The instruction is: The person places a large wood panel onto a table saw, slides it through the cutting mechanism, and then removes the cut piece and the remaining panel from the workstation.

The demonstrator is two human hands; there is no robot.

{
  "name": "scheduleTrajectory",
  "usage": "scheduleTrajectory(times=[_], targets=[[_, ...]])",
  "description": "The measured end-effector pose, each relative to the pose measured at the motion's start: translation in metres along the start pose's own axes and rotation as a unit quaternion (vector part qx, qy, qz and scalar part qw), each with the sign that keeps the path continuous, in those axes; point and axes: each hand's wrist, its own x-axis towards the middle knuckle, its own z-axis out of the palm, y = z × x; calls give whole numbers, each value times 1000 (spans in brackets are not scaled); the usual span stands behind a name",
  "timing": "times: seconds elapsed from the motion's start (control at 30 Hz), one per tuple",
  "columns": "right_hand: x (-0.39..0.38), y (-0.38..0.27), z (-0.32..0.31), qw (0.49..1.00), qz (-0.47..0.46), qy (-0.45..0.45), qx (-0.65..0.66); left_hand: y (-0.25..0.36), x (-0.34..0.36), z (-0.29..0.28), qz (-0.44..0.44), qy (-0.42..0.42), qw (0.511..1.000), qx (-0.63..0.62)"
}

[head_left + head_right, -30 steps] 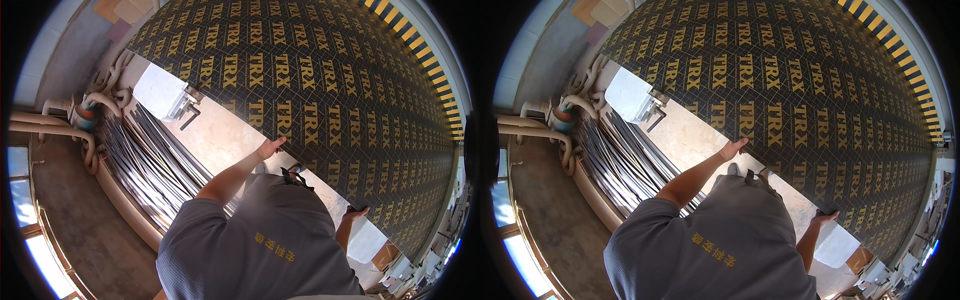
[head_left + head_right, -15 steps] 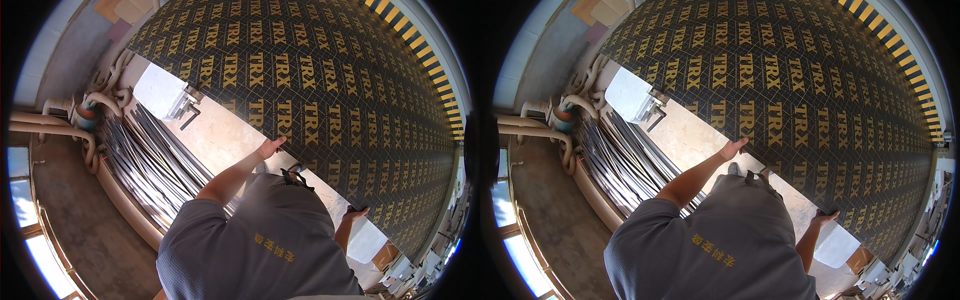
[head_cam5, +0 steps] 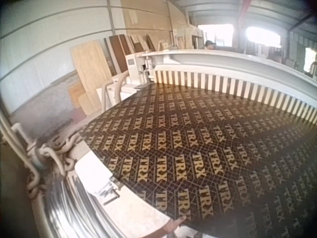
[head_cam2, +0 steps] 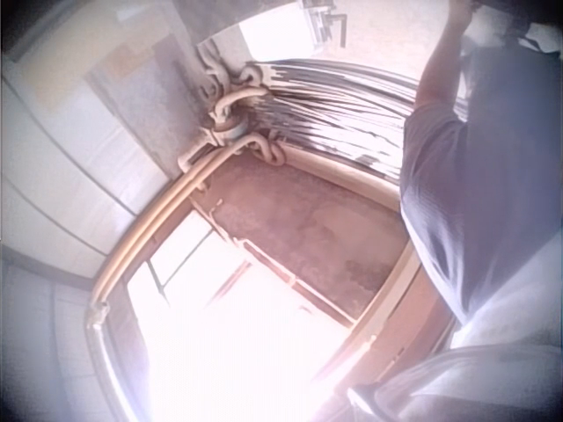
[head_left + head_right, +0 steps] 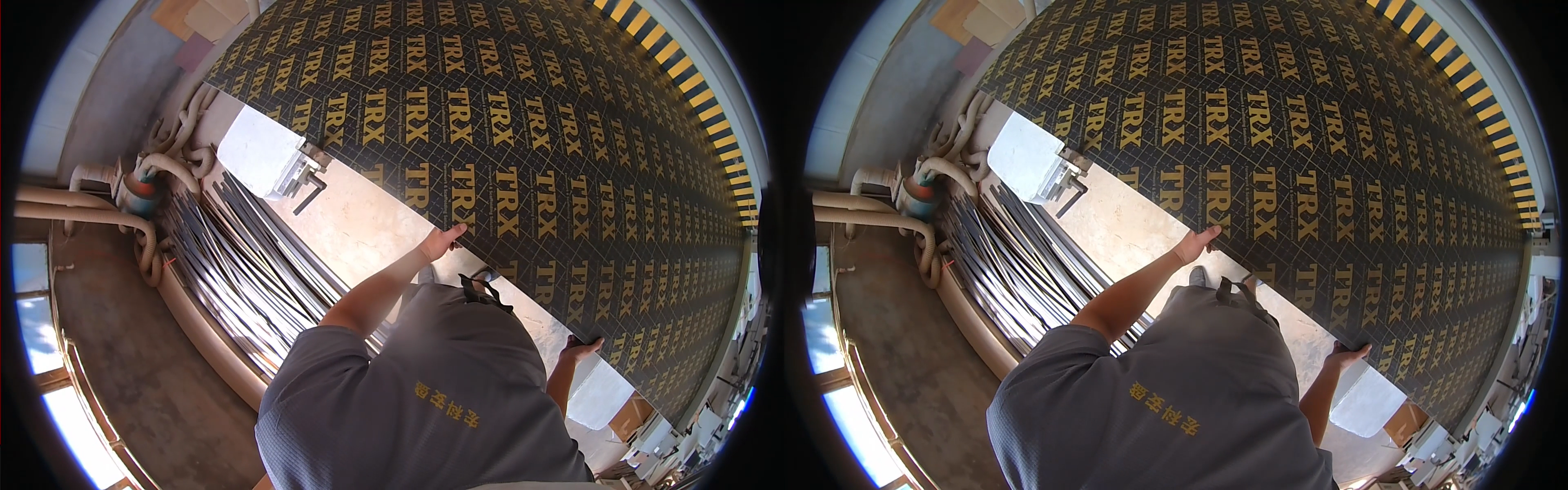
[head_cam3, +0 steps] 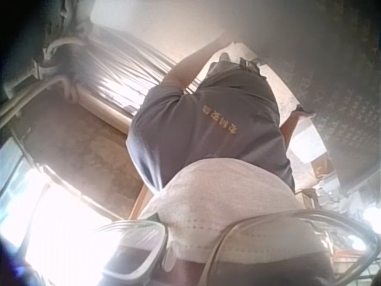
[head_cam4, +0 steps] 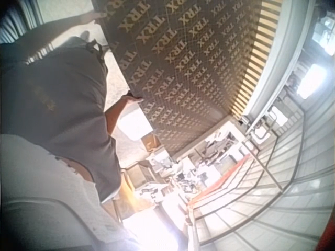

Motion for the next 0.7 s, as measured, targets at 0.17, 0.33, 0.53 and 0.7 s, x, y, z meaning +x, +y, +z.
scheduleTrajectory(times=[0.17, 0.33, 0.53, 0.7], targets=[[-24, -13, 26, 998, -21, 43, 28, 0, 1, -1, -4, -3, 1000, 7], [-1, -5, 4, 1000, -8, 19, 5, 11, -6, 9, 4, 12, 1000, 15], [-3, 0, -2, 1000, -5, 8, -17, 10, -15, 7, 3, 23, 1000, 2], [-5, 1, 3, 999, 4, -32, 41, -29, -2, -21, -23, -36, 996, 83]])
